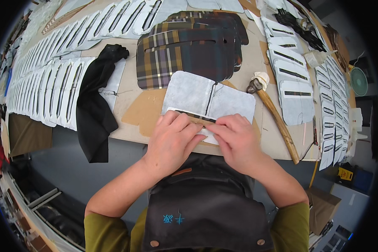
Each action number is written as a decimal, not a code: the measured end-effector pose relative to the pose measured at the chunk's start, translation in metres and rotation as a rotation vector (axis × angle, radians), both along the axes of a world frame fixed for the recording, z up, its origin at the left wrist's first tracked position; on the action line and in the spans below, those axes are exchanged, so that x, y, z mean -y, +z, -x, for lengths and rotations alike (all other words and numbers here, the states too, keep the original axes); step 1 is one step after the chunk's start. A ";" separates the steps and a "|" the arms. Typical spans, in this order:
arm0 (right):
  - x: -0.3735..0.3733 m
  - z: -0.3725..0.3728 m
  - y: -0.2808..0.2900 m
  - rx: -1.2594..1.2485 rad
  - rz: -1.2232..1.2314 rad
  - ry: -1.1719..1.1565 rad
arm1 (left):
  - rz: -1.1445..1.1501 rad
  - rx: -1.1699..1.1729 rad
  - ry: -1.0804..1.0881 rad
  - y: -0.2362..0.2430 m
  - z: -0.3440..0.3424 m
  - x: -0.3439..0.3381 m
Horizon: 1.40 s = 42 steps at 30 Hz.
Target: The recorder is assembling leather parts, applying adhesive and using a hammer to bond edges for a zipper opening.
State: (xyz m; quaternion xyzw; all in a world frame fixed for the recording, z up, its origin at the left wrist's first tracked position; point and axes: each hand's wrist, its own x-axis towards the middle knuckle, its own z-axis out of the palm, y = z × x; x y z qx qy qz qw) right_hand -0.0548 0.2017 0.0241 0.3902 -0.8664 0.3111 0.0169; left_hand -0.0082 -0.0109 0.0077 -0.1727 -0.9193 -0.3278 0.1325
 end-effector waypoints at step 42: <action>-0.048 -0.008 -0.001 0.169 0.168 -0.117 | 0.024 0.046 -0.066 0.015 -0.006 -0.046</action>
